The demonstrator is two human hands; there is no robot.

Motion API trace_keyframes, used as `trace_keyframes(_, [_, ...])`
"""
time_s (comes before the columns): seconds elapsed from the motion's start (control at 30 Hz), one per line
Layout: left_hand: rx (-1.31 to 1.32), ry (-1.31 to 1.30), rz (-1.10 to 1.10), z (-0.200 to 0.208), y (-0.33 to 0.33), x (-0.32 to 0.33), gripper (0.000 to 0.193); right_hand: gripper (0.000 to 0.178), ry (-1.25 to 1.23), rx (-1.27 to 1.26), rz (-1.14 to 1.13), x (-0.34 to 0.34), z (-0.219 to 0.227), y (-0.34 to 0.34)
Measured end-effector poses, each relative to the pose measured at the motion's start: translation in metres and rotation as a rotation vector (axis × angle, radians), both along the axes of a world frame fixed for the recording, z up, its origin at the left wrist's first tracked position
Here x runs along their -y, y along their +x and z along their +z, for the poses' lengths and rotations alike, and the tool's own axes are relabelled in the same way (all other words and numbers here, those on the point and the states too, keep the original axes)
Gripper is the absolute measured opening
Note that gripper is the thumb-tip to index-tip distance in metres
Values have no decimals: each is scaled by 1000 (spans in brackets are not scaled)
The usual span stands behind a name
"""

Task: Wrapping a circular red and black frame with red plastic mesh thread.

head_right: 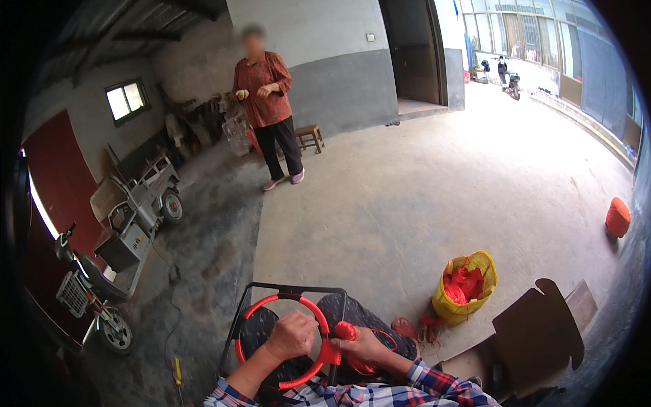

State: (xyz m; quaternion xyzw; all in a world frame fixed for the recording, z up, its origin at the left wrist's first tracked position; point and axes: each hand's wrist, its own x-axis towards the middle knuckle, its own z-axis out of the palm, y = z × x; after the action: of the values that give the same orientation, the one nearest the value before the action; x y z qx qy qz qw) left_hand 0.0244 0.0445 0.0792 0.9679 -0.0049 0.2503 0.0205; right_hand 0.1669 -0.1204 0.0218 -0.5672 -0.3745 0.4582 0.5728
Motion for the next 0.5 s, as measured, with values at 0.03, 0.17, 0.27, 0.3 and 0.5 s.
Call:
trace_keyframes(0.03, [16,-87,0,-4,0,3,13,19,-13,42,-20,0,4,0])
trace_keyframes(0.17, [23,-431,105,-20,-1,13,11,19,16,-70,1,0,-1,0])
trace_keyframes(0.27, [-8,-656,211,-37,-6,18,13,20,1,-114,-3,-1,-1,-1])
trace_keyframes(0.3, [-10,-659,216,-41,-6,18,13,20,3,-87,11,-4,1,2])
trace_keyframes(0.5, [-157,-997,341,-62,-9,13,16,21,-5,-76,7,-1,10,1])
